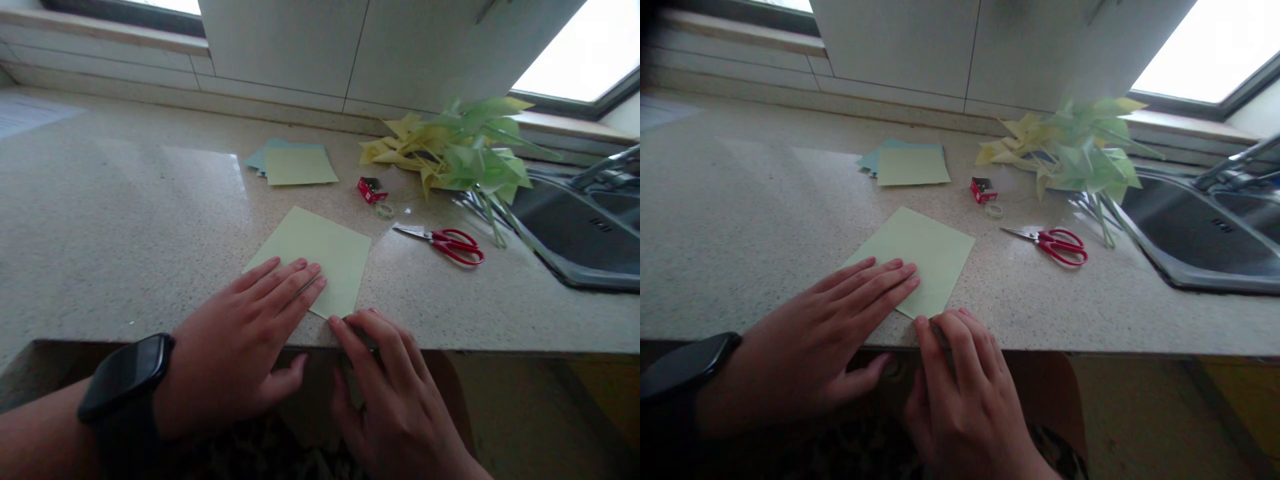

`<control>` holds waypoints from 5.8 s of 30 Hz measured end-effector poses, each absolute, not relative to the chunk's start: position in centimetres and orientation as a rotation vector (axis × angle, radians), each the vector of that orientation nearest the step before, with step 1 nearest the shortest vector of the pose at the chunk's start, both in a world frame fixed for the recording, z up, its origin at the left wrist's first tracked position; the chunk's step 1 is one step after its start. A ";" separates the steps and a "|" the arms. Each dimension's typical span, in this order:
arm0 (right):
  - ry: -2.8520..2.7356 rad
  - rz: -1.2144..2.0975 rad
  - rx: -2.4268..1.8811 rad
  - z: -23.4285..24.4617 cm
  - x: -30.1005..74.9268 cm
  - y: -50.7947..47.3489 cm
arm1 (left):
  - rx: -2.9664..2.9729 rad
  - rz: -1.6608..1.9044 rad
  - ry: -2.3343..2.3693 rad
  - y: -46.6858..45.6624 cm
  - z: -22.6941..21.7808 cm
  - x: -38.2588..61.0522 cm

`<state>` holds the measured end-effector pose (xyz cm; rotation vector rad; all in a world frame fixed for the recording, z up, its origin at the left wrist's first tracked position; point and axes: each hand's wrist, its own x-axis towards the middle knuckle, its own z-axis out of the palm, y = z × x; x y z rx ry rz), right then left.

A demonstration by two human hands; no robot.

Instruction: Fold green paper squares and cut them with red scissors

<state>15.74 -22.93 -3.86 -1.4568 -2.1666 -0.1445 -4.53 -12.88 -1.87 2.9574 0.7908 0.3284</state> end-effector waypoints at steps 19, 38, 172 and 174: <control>-2.074 -0.174 -1.641 -2.9 15.1 -22.1 | 2.973 0.304 0.765 -12.7 -2.0 -4.7; -2.171 -0.149 -1.435 -3.7 16.8 -23.9 | 3.009 0.376 0.744 -12.8 -2.4 -4.8; -2.240 -0.220 -1.712 -3.0 15.9 -21.2 | 3.044 0.326 0.702 -13.0 -2.6 -4.8; -2.256 -0.222 -1.705 -2.9 15.9 -21.1 | 3.042 0.338 0.700 -13.0 -2.6 -4.8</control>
